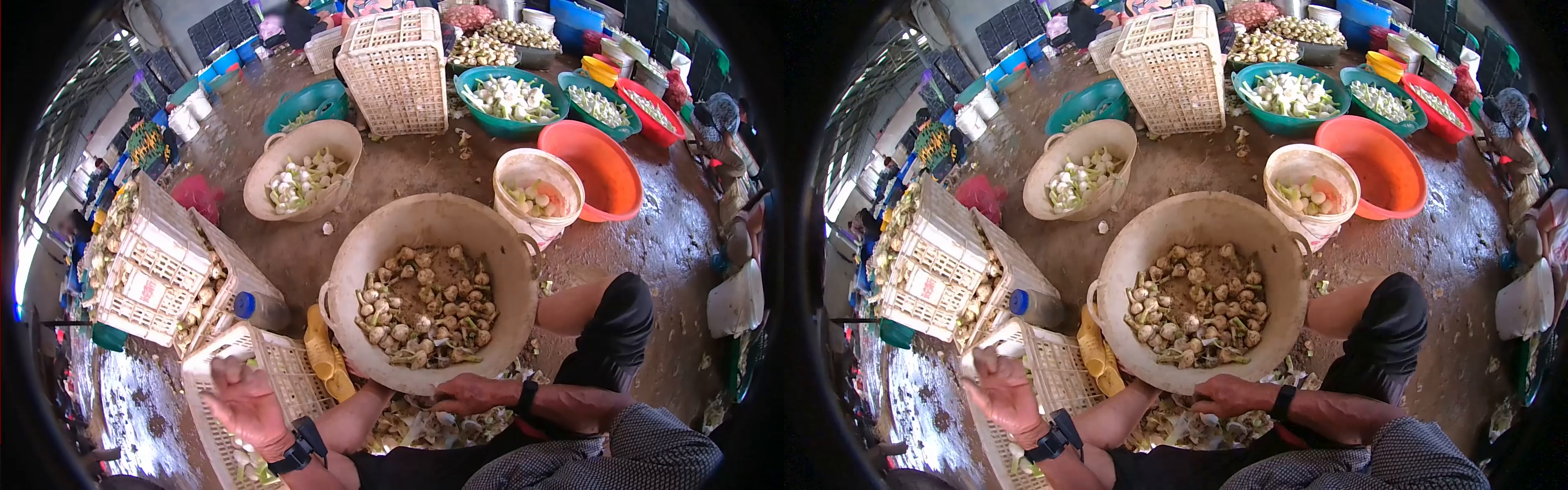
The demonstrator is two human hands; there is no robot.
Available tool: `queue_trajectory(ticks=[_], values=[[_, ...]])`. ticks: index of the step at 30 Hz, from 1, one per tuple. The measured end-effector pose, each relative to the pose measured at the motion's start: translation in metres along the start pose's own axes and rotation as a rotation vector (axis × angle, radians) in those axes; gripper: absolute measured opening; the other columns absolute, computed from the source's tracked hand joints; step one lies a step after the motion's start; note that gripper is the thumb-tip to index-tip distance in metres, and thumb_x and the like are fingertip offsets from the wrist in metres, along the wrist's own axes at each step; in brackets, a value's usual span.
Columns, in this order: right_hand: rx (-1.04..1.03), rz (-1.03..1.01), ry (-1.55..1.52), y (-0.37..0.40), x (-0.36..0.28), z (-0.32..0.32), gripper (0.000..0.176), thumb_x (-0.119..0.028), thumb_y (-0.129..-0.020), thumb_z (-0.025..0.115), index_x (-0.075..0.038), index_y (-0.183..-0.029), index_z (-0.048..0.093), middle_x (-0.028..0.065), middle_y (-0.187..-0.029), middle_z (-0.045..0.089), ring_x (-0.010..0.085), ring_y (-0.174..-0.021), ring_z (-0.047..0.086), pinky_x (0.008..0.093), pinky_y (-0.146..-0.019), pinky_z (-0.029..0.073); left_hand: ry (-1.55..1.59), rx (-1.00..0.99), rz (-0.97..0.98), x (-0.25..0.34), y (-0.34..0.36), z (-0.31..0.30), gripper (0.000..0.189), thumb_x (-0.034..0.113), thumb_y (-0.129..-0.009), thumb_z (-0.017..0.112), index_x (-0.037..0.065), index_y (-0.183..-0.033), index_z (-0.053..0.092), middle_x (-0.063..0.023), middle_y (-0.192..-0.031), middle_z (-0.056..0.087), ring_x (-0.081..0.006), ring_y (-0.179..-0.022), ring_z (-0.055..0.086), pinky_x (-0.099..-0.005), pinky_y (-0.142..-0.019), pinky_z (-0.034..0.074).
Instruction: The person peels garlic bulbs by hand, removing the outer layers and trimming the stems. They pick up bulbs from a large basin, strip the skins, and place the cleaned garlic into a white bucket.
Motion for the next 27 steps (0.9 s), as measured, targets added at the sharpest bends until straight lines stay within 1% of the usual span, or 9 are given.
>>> queue_trajectory(ticks=[1,5,12,17,20,21,24,26,27], values=[[-0.011,0.001,0.001,0.0,0.0,0.001,0.028,-0.031,-0.09,0.062,-0.003,-0.095,0.064,0.0202,-0.083,0.064,0.0364,-0.079,0.063,0.044,-0.069,0.049,0.047,0.02,-0.055,-0.01,0.001,0.005,0.048,0.045,-0.091,0.061,0.003,-0.113,0.056,-0.0105,-0.104,0.061,-0.0138,-0.078,0.056,-0.0292,-0.066,0.05],[0.011,0.057,-0.077,-0.004,0.009,-0.001,0.027,-0.03,-0.09,0.06,-0.004,-0.096,0.065,0.0195,-0.084,0.065,0.0345,-0.08,0.063,0.0425,-0.071,0.049,-0.176,0.0,-0.22,-0.031,0.012,0.028,0.034,0.025,-0.09,0.063,-0.002,-0.111,0.056,-0.0184,-0.104,0.063,-0.0249,-0.079,0.063,-0.0374,-0.068,0.053],[0.01,0.213,-0.139,-0.036,0.035,-0.021,0.029,-0.028,-0.088,0.06,-0.002,-0.101,0.068,0.0162,-0.084,0.069,0.026,-0.078,0.067,0.0396,-0.07,0.051,-0.2,-0.07,-0.361,-0.041,0.021,0.045,0.033,0.019,-0.093,0.057,-0.004,-0.118,0.055,-0.0168,-0.101,0.065,-0.0227,-0.082,0.064,-0.034,-0.067,0.055],[0.261,0.229,-0.081,-0.084,0.038,-0.06,0.032,-0.026,-0.087,0.062,0.002,-0.101,0.066,0.0222,-0.082,0.067,0.0322,-0.076,0.066,0.0419,-0.07,0.051,-0.174,-0.006,-0.399,-0.048,0.025,0.052,0.039,0.016,-0.093,0.057,-0.006,-0.124,0.051,-0.0173,-0.101,0.065,-0.0221,-0.084,0.065,-0.0325,-0.068,0.054],[0.324,0.327,0.074,-0.122,0.071,-0.062,0.033,-0.025,-0.088,0.061,0.004,-0.104,0.065,0.0193,-0.09,0.068,0.027,-0.079,0.066,0.0399,-0.072,0.051,-0.112,-0.005,-0.455,-0.049,0.025,0.05,0.041,0.017,-0.092,0.057,-0.007,-0.125,0.05,-0.0181,-0.101,0.065,-0.0239,-0.084,0.065,-0.0345,-0.072,0.055],[0.311,0.339,0.12,-0.131,0.072,-0.064,0.032,-0.023,-0.085,0.061,0.003,-0.103,0.063,0.0234,-0.088,0.066,0.0341,-0.085,0.065,0.0441,-0.075,0.049,-0.096,0.021,-0.457,-0.048,0.025,0.05,0.041,0.018,-0.093,0.057,-0.008,-0.124,0.049,-0.0193,-0.1,0.065,-0.0264,-0.084,0.065,-0.036,-0.075,0.054],[0.317,0.285,0.338,-0.156,0.077,-0.063,0.033,-0.023,-0.084,0.061,0.002,-0.104,0.06,0.0252,-0.087,0.064,0.0381,-0.086,0.063,0.0469,-0.074,0.049,0.117,-0.037,-0.541,-0.051,0.027,0.04,0.04,0.013,-0.092,0.057,-0.004,-0.128,0.049,-0.0169,-0.11,0.063,-0.0247,-0.094,0.062,-0.0375,-0.083,0.051],[0.359,0.112,0.345,-0.173,0.097,-0.052,0.032,-0.029,-0.082,0.063,0.0,-0.096,0.057,0.0249,-0.084,0.061,0.0416,-0.084,0.061,0.0514,-0.072,0.046,0.074,-0.012,-0.582,-0.055,0.029,0.037,0.035,0.014,-0.095,0.052,-0.001,-0.127,0.05,-0.0147,-0.108,0.062,-0.0235,-0.094,0.061,-0.0369,-0.084,0.05],[0.301,0.203,0.275,-0.177,0.094,-0.049,0.033,-0.033,-0.079,0.063,-0.002,-0.086,0.056,0.0242,-0.083,0.059,0.0433,-0.083,0.058,0.0517,-0.072,0.046,0.009,-0.053,-0.572,-0.057,0.027,0.039,0.033,0.013,-0.095,0.051,0.0,-0.125,0.051,-0.0133,-0.107,0.063,-0.0208,-0.092,0.061,-0.0339,-0.081,0.05]])
Point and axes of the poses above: each hand's wrist, its own y-axis away from the middle knuckle, its own z-axis out of the palm, x = y × z, the point moved 4 cm from there along -y, towards the middle knuckle
